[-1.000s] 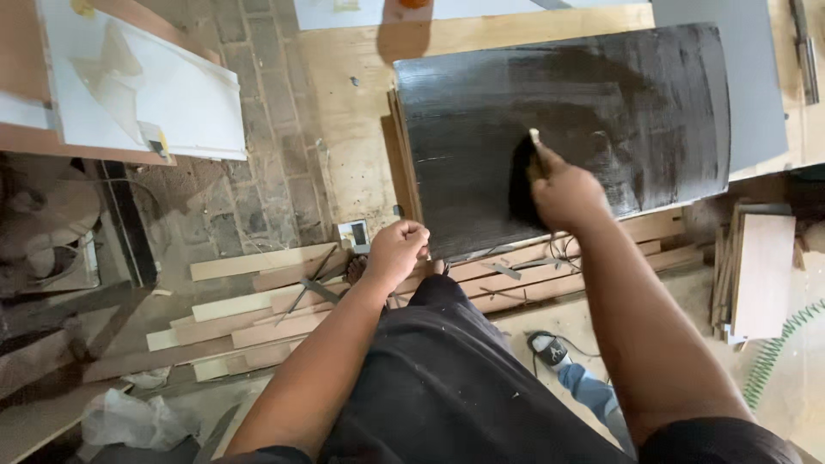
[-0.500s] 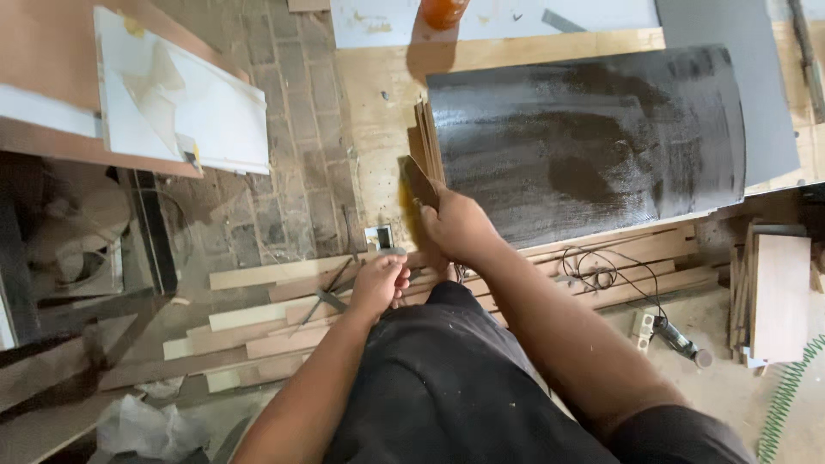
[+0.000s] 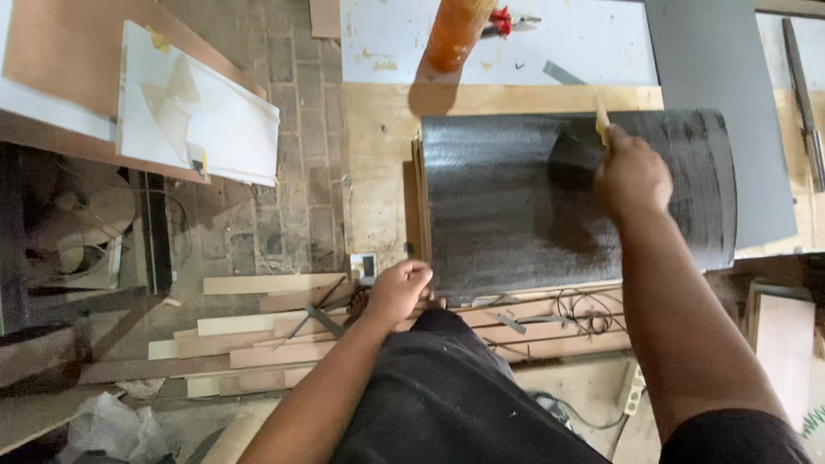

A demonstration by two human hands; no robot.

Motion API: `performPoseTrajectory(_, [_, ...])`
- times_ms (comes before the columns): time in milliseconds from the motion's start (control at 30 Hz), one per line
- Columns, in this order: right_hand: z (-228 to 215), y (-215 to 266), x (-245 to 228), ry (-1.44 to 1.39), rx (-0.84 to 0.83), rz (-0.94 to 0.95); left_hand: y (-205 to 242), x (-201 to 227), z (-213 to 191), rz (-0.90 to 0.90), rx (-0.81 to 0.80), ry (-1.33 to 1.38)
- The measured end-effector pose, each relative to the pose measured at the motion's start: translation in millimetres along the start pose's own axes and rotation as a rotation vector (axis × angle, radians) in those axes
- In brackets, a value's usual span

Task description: The person pours a viscous yellow liquid from a plastic bottle onto a gray rectangular board and spreads it evenly using a wooden block. The person repeats this process on multiple boards, stacking the coated boards on the workbench.

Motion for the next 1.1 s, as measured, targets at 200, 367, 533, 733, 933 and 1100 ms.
performPoseTrajectory(200, [-13.7,-8.3,-25.6,0.254,-0.228,-0.095,-8.1,-0.3,14.1,-0.015,0.040,-0.085])
performPoseTrajectory(367, [8.9,-81.2,51.3,0.368,-0.040,-0.016,-8.5,-2.2,17.8,-0.006,0.117,-0.180])
performPoseTrajectory(533, [27.7,-75.6,40.2,0.156,-0.329,0.141,-14.3,-16.6,20.7,-0.014,0.104,-0.120])
performPoseTrajectory(733, [8.0,-54.5,-60.5,-0.017,-0.330,0.046,-2.3,1.2,18.2,-0.033,0.071,-0.145])
performPoseTrajectory(933, [37.8,-59.8,-142.3,-0.218,-0.349,-0.044,-14.9,-14.8,25.0,0.043,0.047,-0.095])
performPoseTrajectory(1100, [53.4,-43.9,-201.5,-0.225,-0.414,-0.141,-7.8,4.8,18.4,0.040,0.033,-0.183])
Point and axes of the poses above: each hand's wrist, its own y-axis away from the middle knuckle, its own z-axis out of the palm, x = y × z, the point moved 4 cm from there along -y, towards the middle knuckle, and after that the axes turned 11 degrees about z, right-handed, at the moved point
